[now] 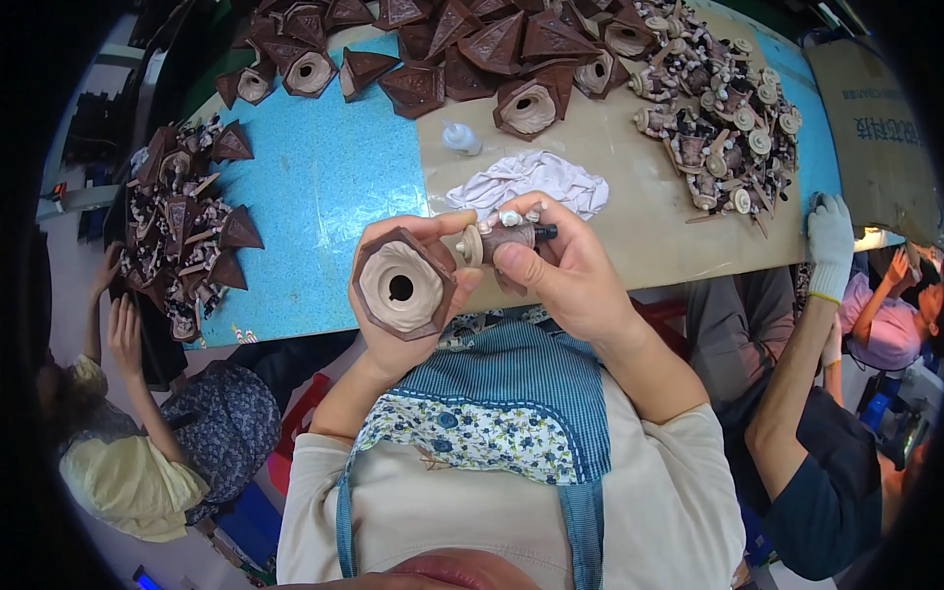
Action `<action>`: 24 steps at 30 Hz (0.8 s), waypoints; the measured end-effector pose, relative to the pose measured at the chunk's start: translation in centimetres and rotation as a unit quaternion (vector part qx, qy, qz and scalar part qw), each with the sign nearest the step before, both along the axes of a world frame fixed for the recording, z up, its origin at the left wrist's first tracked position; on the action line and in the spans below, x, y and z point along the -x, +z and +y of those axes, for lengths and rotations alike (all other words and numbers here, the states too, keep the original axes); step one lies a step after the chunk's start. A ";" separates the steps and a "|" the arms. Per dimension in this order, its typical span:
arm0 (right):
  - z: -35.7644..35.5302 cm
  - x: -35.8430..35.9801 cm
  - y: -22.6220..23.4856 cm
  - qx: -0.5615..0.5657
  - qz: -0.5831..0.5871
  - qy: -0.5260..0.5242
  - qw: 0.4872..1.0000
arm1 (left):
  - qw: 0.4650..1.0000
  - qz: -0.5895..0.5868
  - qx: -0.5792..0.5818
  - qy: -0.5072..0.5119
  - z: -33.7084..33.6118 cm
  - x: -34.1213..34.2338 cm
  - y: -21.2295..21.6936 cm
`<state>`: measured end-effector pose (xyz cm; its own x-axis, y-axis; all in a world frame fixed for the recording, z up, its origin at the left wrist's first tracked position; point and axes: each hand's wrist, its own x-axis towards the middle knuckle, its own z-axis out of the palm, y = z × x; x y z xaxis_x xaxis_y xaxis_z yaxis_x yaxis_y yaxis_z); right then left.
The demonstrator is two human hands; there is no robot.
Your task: The person assembles small components by applying glue from a bottle to brown bases, then attaching white components to them by hand, using pliers to manipulate the small parts.
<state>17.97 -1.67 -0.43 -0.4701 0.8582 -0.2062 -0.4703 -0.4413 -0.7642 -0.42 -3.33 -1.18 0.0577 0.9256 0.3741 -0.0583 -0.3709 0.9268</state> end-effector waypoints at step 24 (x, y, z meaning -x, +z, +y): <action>3.4 -0.4 7.7 -0.606 -0.343 0.077 0.714 | 0.986 0.014 0.116 -0.118 0.3 -0.2 1.8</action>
<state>18.42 1.72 7.24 -0.7230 0.5508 0.4170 0.1801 0.7331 -0.6559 -0.24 -3.06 0.58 0.2888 0.9458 0.1484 -0.0899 -0.1275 0.9878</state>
